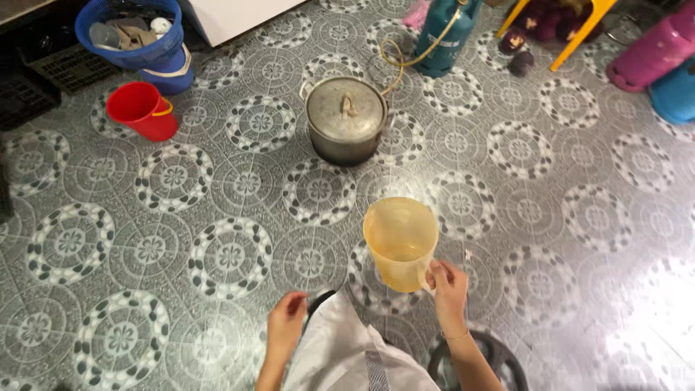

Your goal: The person retrieves frozen fish from a chest freezer, closes the lid, and carries the fish to a stovetop. They place an instant noodle block into a pot with other ingredients, ladle broth from a large pot on the floor into a pitcher, pour the broth over the noodles, squeeze sauce onto the noodles, and use tongs and scissors to arrange food items on a skewer.

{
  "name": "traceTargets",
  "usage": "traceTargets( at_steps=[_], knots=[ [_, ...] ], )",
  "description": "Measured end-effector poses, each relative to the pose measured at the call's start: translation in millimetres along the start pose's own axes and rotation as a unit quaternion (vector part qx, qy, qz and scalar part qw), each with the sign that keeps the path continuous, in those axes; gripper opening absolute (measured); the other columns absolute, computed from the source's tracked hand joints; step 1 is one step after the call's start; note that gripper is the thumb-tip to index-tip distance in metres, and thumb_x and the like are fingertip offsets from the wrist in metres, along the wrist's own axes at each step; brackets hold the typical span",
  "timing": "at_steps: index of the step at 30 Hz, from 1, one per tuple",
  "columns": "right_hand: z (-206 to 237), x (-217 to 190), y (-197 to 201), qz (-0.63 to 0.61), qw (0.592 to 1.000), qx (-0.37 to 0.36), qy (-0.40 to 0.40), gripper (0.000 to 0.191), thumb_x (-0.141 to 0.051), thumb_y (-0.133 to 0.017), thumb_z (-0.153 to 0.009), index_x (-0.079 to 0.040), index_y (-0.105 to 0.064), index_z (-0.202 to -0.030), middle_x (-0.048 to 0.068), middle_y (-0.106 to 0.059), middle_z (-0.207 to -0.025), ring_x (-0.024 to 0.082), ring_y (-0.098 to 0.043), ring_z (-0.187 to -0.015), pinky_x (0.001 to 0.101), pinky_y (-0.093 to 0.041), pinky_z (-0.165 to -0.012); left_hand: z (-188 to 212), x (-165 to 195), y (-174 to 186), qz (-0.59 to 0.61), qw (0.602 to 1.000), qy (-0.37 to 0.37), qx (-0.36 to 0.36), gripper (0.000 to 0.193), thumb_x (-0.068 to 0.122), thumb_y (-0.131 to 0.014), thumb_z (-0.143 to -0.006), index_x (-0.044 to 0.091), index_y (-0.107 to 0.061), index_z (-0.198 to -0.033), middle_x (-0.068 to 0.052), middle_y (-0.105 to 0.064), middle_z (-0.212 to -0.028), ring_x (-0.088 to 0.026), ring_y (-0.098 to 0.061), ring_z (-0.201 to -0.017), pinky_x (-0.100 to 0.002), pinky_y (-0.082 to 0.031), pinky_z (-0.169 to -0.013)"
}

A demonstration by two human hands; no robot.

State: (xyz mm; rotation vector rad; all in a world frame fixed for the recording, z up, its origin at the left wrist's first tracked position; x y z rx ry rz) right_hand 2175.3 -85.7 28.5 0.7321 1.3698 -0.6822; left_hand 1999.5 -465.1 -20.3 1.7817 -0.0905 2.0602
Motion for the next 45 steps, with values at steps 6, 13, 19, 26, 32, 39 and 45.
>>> traceTargets(
  at_steps=[6, 13, 19, 26, 32, 39, 45],
  knots=[
    [-157.6, 12.7, -59.9, 0.062, 0.995, 0.036, -0.062, 0.040, -0.029, -0.067, -0.100, 0.003, -0.066, -0.076, -0.002, -0.054, -0.064, 0.006, -0.043, -0.059, 0.0262, -0.033, -0.053, -206.9, 45.2, -1.7, -0.055, 0.998, 0.032, -0.013, 0.016, 0.015, -0.068, -0.093, 0.004, -0.072, -0.104, -0.002, -0.072, -0.080, -0.010, -0.063, -0.071, -0.028, -0.053, -0.067],
    [-270.5, 18.7, -78.6, 0.131, 0.978, 0.134, -0.088, 0.030, -0.029, -0.071, -0.093, -0.001, -0.072, -0.086, -0.005, -0.054, -0.060, 0.003, -0.043, -0.054, 0.0251, -0.030, -0.047, -489.9, 150.1, -140.6, -0.215, 0.962, -0.039, -0.165, 0.019, 0.018, -0.070, -0.089, 0.007, -0.074, -0.104, -0.010, -0.074, -0.082, -0.020, -0.071, -0.072, -0.033, -0.055, -0.068],
    [-390.2, 76.1, -111.9, 0.172, 0.955, 0.174, -0.165, 0.027, -0.026, -0.074, -0.089, 0.001, -0.076, -0.088, -0.002, -0.054, -0.058, 0.005, -0.039, -0.049, 0.0269, -0.027, -0.044, -693.6, 130.9, -276.1, -0.216, 0.959, 0.006, -0.184, 0.021, 0.016, -0.070, -0.086, 0.006, -0.076, -0.103, -0.011, -0.079, -0.091, -0.021, -0.077, -0.087, -0.033, -0.058, -0.079],
    [-532.2, 163.3, -148.2, 0.153, 0.959, 0.111, -0.212, 0.025, -0.024, -0.074, -0.090, 0.001, -0.075, -0.088, -0.002, -0.065, -0.066, 0.005, -0.053, -0.061, 0.0235, -0.042, -0.054, -874.4, 64.9, -379.1, -0.329, 0.941, -0.033, -0.080, 0.028, 0.019, -0.070, -0.082, 0.003, -0.073, -0.104, -0.018, -0.075, -0.094, -0.039, -0.072, -0.092, -0.045, -0.057, -0.081],
    [-534.8, 215.9, -147.5, 0.194, 0.933, 0.119, -0.278, 0.022, -0.021, -0.073, -0.091, 0.001, -0.075, -0.091, 0.002, -0.066, -0.068, 0.007, -0.056, -0.066, 0.0240, -0.045, -0.062, -957.1, -10.9, -432.7, -0.415, 0.906, -0.014, -0.084, 0.040, 0.030, -0.078, -0.081, -0.004, -0.070, -0.101, -0.027, -0.072, -0.095, -0.047, -0.068, -0.090, -0.053, -0.054, -0.079],
    [-555.4, 170.0, -146.1, 0.289, 0.925, 0.162, -0.183, 0.024, -0.019, -0.072, -0.087, 0.004, -0.069, -0.096, 0.002, -0.066, -0.075, 0.005, -0.058, -0.069, 0.0229, -0.048, -0.064, -965.8, -39.7, -432.1, -0.489, 0.844, 0.132, -0.176, 0.041, 0.039, -0.077, -0.083, 0.000, -0.072, -0.093, -0.025, -0.073, -0.095, -0.044, -0.070, -0.092, -0.052, -0.055, -0.084],
    [-631.5, 104.3, -163.8, 0.310, 0.903, 0.220, -0.200, 0.021, -0.017, -0.073, -0.095, 0.003, -0.069, -0.098, 0.008, -0.064, -0.066, 0.010, -0.054, -0.061, 0.0284, -0.042, -0.055, -931.1, 18.5, -291.6, -0.323, 0.937, 0.098, -0.095, 0.031, 0.030, -0.076, -0.079, 0.003, -0.071, -0.094, -0.020, -0.073, -0.082, -0.039, -0.072, -0.078, -0.047, -0.056, -0.069]
  ],
)
Point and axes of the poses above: each hand's wrist, its own z-axis away from the middle knuckle, its own y-axis out of the back of the hand, x = y × z, the point moved 10 cm from there along -z, towards the middle knuckle
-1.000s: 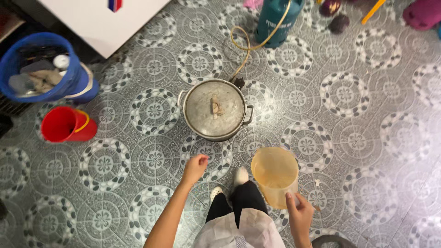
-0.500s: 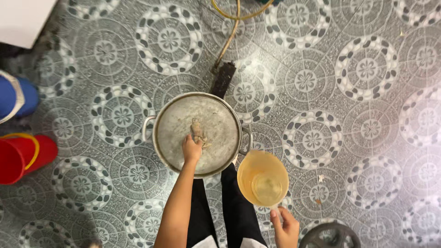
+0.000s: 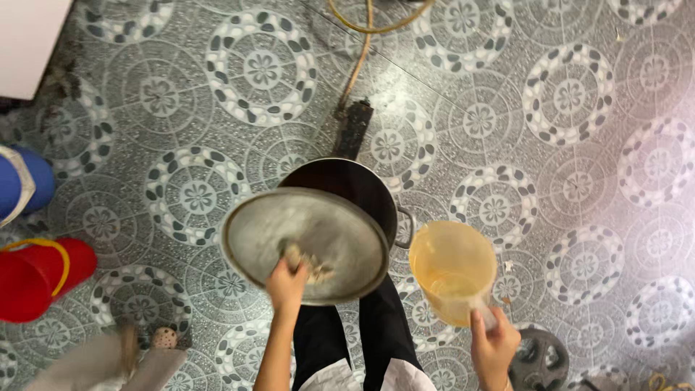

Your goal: The person retrieves frozen fish from a chest freezer, closes the lid, and carries the fish to a stovetop. They place an instant noodle block into a pot with other ingredients, ladle broth from a large pot on the floor into a pitcher, pour the broth over the noodles, squeeze sauce onto the noodles, and use tongs and scissors to arrange food items on a skewer.

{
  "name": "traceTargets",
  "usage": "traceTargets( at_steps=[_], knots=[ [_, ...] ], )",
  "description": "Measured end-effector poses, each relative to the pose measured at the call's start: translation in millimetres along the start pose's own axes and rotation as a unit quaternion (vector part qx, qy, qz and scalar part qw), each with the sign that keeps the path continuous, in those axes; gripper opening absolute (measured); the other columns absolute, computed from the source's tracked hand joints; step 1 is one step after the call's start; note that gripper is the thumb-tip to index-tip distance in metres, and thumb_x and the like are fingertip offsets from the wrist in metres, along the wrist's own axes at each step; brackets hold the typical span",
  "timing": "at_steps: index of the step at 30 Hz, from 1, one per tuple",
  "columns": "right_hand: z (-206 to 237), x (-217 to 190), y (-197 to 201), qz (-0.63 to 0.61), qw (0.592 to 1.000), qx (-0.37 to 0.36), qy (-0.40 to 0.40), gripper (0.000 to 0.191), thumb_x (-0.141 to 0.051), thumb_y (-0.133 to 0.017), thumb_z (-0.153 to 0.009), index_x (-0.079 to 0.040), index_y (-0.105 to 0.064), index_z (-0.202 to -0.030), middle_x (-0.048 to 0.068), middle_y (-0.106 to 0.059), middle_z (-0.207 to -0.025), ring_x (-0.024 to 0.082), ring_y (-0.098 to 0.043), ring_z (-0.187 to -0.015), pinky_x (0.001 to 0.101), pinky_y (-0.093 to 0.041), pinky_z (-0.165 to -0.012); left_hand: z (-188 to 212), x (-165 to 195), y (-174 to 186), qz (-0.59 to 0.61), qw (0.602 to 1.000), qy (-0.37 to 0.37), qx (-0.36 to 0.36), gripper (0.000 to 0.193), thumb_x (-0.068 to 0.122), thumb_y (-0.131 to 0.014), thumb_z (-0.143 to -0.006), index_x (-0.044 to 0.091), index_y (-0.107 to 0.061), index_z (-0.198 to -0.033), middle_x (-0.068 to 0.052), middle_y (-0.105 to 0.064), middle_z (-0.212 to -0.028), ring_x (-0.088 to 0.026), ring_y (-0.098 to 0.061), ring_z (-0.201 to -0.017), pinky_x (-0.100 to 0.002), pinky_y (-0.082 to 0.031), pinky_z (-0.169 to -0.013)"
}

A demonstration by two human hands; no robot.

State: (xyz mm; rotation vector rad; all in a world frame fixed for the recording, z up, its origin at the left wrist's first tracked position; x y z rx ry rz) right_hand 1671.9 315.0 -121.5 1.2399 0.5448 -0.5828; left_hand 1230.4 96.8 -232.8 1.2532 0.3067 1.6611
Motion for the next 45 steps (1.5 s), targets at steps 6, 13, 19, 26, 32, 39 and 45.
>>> traceTargets(
  at_steps=[6, 13, 19, 26, 32, 39, 45],
  knots=[
    [-41.1, -116.5, -213.1, 0.221, 0.925, -0.234, 0.201, 0.042, -0.046, -0.069, -0.086, -0.004, -0.072, -0.081, 0.016, -0.068, -0.064, 0.034, -0.067, -0.059, 0.0465, -0.052, -0.059, 51.1, -162.1, 96.1, 0.047, 0.984, 0.169, 0.012, 0.024, 0.024, -0.073, -0.085, 0.001, -0.068, -0.086, -0.012, -0.071, -0.064, -0.026, -0.068, -0.054, -0.040, -0.053, -0.057],
    [-46.2, -96.0, -485.8, 0.343, 0.838, -0.367, 0.213, 0.045, -0.048, -0.062, -0.090, -0.007, -0.078, -0.084, 0.024, -0.072, -0.082, 0.041, -0.072, -0.080, 0.0499, -0.058, -0.079, 93.5, -352.2, 75.1, 0.102, 0.952, 0.289, 0.022, 0.027, 0.023, -0.071, -0.084, -0.003, -0.067, -0.077, -0.010, -0.069, -0.055, -0.019, -0.067, -0.049, -0.035, -0.053, -0.052],
    [-60.6, -21.6, -583.7, 0.362, 0.857, -0.352, 0.102, 0.051, -0.049, -0.070, -0.087, 0.001, -0.076, -0.087, 0.025, -0.073, -0.091, 0.043, -0.072, -0.086, 0.0497, -0.060, -0.078, 138.1, -473.6, 37.8, 0.218, 0.912, 0.346, -0.004, 0.025, 0.017, -0.069, -0.083, -0.002, -0.070, -0.099, -0.015, -0.066, -0.056, -0.019, -0.059, -0.043, -0.035, -0.047, -0.044],
    [-59.1, -23.1, -626.6, 0.293, 0.911, -0.270, 0.105, 0.053, -0.050, -0.071, -0.090, 0.002, -0.075, -0.080, 0.026, -0.070, -0.080, 0.044, -0.070, -0.079, 0.0502, -0.058, -0.075, 156.8, -508.4, 21.8, 0.232, 0.872, 0.429, -0.029, 0.027, 0.017, -0.070, -0.083, 0.000, -0.069, -0.104, -0.014, -0.066, -0.059, -0.018, -0.058, -0.044, -0.034, -0.047, -0.044],
    [-66.8, -25.4, -605.0, 0.125, 0.967, -0.203, 0.092, 0.045, -0.036, -0.074, -0.092, 0.006, -0.064, -0.078, 0.027, -0.061, -0.066, 0.045, -0.064, -0.064, 0.0503, -0.051, -0.060, 153.9, -496.2, 20.2, 0.250, 0.866, 0.433, -0.022, 0.030, 0.016, -0.070, -0.083, 0.002, -0.069, -0.109, -0.012, -0.066, -0.061, -0.016, -0.057, -0.044, -0.034, -0.047, -0.043],
    [-47.3, 2.8, -542.0, 0.146, 0.967, -0.195, 0.071, 0.050, -0.038, -0.073, -0.092, 0.008, -0.062, -0.074, 0.027, -0.061, -0.065, 0.046, -0.065, -0.066, 0.0502, -0.051, -0.059, 138.7, -465.6, 29.0, 0.281, 0.868, 0.408, -0.007, 0.033, 0.016, -0.071, -0.083, 0.004, -0.068, -0.114, -0.011, -0.066, -0.063, -0.015, -0.055, -0.045, -0.033, -0.047, -0.043],
    [-35.4, -16.9, -488.4, 0.190, 0.940, -0.271, 0.085, 0.048, -0.039, -0.066, -0.093, 0.007, -0.067, -0.078, 0.030, -0.063, -0.072, 0.045, -0.069, -0.072, 0.0501, -0.055, -0.063, 137.3, -444.7, 38.9, 0.312, 0.866, 0.386, 0.053, 0.029, 0.015, -0.074, -0.082, 0.001, -0.068, -0.107, -0.007, -0.065, -0.062, -0.013, -0.050, -0.044, -0.031, -0.042, -0.041]
  ],
)
Point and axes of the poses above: each hand's wrist, its own z-axis away from the middle knuckle, its own y-axis out of the back of the hand, x = y × z, the point moved 10 cm from there along -z, towards the middle knuckle
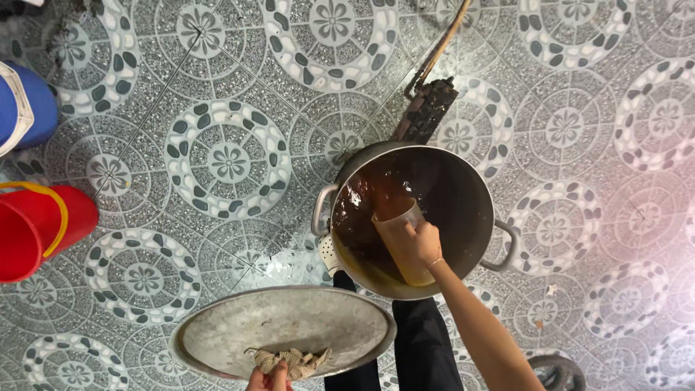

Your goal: The person retrieves frozen fish from a chest freezer, closes the lid, and carries the fish to a stovetop. They place an instant noodle block into a pot with other ingredients, ladle broth from a large pot on the floor into a pitcher, pour the broth over the noodles, squeeze sauce onto the noodles, and use tongs and scissors to arrange food items on a skewer.

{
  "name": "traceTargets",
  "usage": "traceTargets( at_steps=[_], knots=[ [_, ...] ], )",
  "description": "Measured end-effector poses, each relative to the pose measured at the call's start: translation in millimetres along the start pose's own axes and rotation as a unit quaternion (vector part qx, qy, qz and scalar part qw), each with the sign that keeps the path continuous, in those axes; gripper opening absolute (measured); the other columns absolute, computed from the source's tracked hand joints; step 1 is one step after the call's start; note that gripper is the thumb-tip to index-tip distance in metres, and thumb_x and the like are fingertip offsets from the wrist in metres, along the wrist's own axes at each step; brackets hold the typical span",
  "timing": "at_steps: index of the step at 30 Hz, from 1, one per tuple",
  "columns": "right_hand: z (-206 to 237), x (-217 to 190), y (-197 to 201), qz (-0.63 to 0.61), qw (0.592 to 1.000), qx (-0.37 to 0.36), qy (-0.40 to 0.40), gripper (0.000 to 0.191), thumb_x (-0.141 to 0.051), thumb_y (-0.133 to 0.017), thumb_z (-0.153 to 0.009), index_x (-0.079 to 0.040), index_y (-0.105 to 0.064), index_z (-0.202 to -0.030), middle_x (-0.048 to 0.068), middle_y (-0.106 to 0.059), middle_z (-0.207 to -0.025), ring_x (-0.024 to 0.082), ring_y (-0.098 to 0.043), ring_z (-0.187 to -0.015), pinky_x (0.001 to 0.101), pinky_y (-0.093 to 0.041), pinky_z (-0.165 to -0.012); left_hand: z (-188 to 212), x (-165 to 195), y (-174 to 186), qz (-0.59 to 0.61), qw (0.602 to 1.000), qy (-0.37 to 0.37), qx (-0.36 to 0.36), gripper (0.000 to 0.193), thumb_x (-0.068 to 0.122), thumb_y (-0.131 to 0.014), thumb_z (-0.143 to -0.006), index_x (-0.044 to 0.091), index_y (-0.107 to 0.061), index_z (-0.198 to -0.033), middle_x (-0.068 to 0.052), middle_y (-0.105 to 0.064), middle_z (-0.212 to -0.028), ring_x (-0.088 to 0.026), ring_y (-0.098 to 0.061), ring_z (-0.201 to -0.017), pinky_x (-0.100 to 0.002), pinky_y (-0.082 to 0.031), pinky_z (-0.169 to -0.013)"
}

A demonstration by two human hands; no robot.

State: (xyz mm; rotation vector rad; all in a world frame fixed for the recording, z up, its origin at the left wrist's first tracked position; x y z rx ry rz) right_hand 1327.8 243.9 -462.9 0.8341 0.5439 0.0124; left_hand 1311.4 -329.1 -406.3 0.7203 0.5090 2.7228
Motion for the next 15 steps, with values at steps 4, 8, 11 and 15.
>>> traceTargets(
  at_steps=[4, 8, 11, 15],
  knots=[
    [23.4, -53.6, 26.8, 0.094, 0.982, -0.047, 0.159, 0.037, -0.035, -0.066, -0.083, 0.001, -0.074, -0.087, 0.030, -0.065, -0.074, 0.048, -0.067, -0.070, 0.0526, -0.053, -0.061, 8.1, 14.7, 0.4, -0.035, 0.998, -0.051, 0.010, 0.023, 0.017, -0.076, -0.083, -0.004, -0.069, -0.091, -0.010, -0.061, -0.052, -0.018, -0.054, -0.039, -0.033, -0.045, -0.039],
    [18.2, -37.9, 35.1, 0.060, 0.994, -0.092, 0.010, 0.044, -0.039, -0.066, -0.092, 0.004, -0.068, -0.081, 0.030, -0.065, -0.073, 0.045, -0.070, -0.076, 0.0485, -0.057, -0.072, 9.6, 42.9, -3.1, -0.063, 0.994, -0.078, 0.035, 0.024, 0.020, -0.077, -0.085, -0.003, -0.071, -0.087, -0.009, -0.062, -0.054, -0.015, -0.056, -0.044, -0.032, -0.046, -0.042],
    [9.4, -52.1, 22.6, 0.090, 0.981, -0.135, 0.108, 0.031, -0.030, -0.060, -0.089, -0.003, -0.072, -0.083, 0.026, -0.066, -0.079, 0.047, -0.067, -0.077, 0.0497, -0.056, -0.071, 3.3, 55.0, -8.2, -0.113, 0.993, 0.006, 0.039, 0.027, 0.021, -0.076, -0.089, -0.005, -0.072, -0.087, -0.011, -0.064, -0.057, -0.017, -0.059, -0.046, -0.033, -0.046, -0.045],
    [-1.3, -40.3, -10.1, 0.155, 0.962, -0.197, 0.110, 0.031, -0.030, -0.059, -0.088, -0.003, -0.075, -0.085, 0.027, -0.067, -0.080, 0.046, -0.067, -0.076, 0.0504, -0.057, -0.073, -2.2, 90.5, -8.2, -0.033, 0.998, -0.041, 0.046, 0.027, 0.021, -0.075, -0.090, -0.005, -0.069, -0.087, -0.009, -0.065, -0.063, -0.015, -0.058, -0.050, -0.032, -0.046, -0.047]
  ],
)
Point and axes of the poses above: each hand's wrist, its own z-axis away from the middle knuckle, its own y-axis out of the back of the hand, x = y × z, the point moved 10 cm from there along -z, towards the middle knuckle
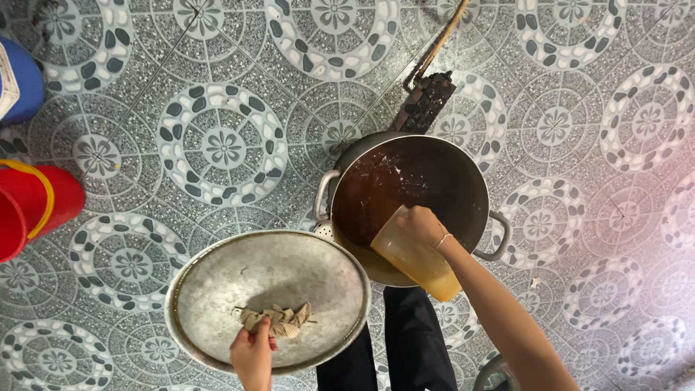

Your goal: The person retrieves frozen fish from a chest freezer, closes the lid, and carries the fish to a stovetop. They place an instant noodle block into a pot with other ingredients, ladle broth from a large pot on the floor into a pitcher, pour the broth over the noodles, squeeze sauce onto the noodles, and use tongs and scissors to arrange food items on a skewer.

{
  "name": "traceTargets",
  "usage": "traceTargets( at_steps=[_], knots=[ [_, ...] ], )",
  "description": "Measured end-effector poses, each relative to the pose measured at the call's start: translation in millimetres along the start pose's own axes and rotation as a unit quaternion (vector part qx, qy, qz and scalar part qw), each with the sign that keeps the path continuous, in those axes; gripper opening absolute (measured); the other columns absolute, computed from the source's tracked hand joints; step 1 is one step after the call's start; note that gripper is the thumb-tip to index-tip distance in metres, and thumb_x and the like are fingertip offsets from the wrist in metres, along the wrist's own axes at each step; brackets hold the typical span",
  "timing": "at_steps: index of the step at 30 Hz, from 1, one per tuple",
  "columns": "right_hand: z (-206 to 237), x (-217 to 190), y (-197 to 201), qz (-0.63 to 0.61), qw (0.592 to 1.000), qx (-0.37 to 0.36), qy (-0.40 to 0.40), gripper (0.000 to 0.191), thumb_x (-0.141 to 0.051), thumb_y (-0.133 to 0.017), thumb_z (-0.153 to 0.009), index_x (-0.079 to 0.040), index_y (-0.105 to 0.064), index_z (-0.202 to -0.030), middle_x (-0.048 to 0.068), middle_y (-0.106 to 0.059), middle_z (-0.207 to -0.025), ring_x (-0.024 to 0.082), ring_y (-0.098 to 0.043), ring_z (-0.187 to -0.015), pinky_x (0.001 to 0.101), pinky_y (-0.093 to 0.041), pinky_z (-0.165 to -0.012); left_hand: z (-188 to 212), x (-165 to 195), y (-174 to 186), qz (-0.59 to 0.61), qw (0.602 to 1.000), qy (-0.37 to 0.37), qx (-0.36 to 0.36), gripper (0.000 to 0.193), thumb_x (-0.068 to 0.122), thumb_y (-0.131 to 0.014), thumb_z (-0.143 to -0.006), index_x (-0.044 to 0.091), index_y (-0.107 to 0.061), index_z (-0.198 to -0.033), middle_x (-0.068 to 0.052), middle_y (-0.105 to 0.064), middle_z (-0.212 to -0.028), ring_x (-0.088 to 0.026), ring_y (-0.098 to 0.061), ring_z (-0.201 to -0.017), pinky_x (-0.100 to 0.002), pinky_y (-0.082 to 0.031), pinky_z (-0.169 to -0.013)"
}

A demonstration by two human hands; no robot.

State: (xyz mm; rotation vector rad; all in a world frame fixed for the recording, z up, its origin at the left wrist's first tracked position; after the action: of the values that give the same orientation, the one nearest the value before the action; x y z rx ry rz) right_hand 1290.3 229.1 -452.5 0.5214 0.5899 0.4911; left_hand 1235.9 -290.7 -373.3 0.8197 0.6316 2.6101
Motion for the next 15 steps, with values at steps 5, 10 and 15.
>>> traceTargets(
  at_steps=[5, 10, 15],
  knots=[
    [-35.4, -26.1, -47.8, 0.144, 0.976, -0.085, 0.141, 0.030, -0.029, -0.052, -0.095, -0.007, -0.072, -0.097, 0.023, -0.072, -0.084, 0.043, -0.070, -0.082, 0.0525, -0.056, -0.076, -12.6, 2.3, 14.7, -0.002, 0.999, 0.024, 0.027, 0.027, 0.020, -0.073, -0.093, -0.006, -0.069, -0.087, -0.011, -0.065, -0.066, -0.015, -0.058, -0.053, -0.031, -0.047, -0.051],
    [-94.7, -34.8, -69.6, 0.132, 0.989, -0.049, 0.035, 0.032, -0.029, -0.051, -0.100, -0.005, -0.071, -0.107, 0.023, -0.073, -0.093, 0.043, -0.072, -0.090, 0.0511, -0.058, -0.081, -26.5, -5.3, 16.3, 0.021, 0.999, 0.042, 0.023, 0.026, 0.020, -0.072, -0.092, -0.005, -0.069, -0.087, -0.009, -0.068, -0.068, -0.014, -0.059, -0.052, -0.030, -0.047, -0.050],
    [-114.4, -30.9, -82.1, -0.036, 0.980, 0.039, -0.191, 0.048, -0.046, -0.067, -0.090, 0.000, -0.075, -0.102, 0.030, -0.070, -0.101, 0.045, -0.069, -0.099, 0.0496, -0.057, -0.089, -39.9, -23.0, 17.0, -0.016, 0.997, 0.068, 0.032, 0.025, 0.019, -0.071, -0.092, -0.006, -0.071, -0.090, -0.012, -0.070, -0.068, -0.017, -0.060, -0.049, -0.032, -0.048, -0.049]
  ],
)
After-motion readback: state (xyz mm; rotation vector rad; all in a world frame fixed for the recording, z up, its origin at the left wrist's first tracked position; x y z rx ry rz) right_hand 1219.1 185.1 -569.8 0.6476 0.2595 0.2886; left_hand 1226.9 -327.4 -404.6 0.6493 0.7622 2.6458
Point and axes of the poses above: each hand's wrist, its own z-axis away from the middle knuckle, its own y-axis out of the back of the hand, x = y × z, the point moved 10 cm from there along -z, towards the middle knuckle
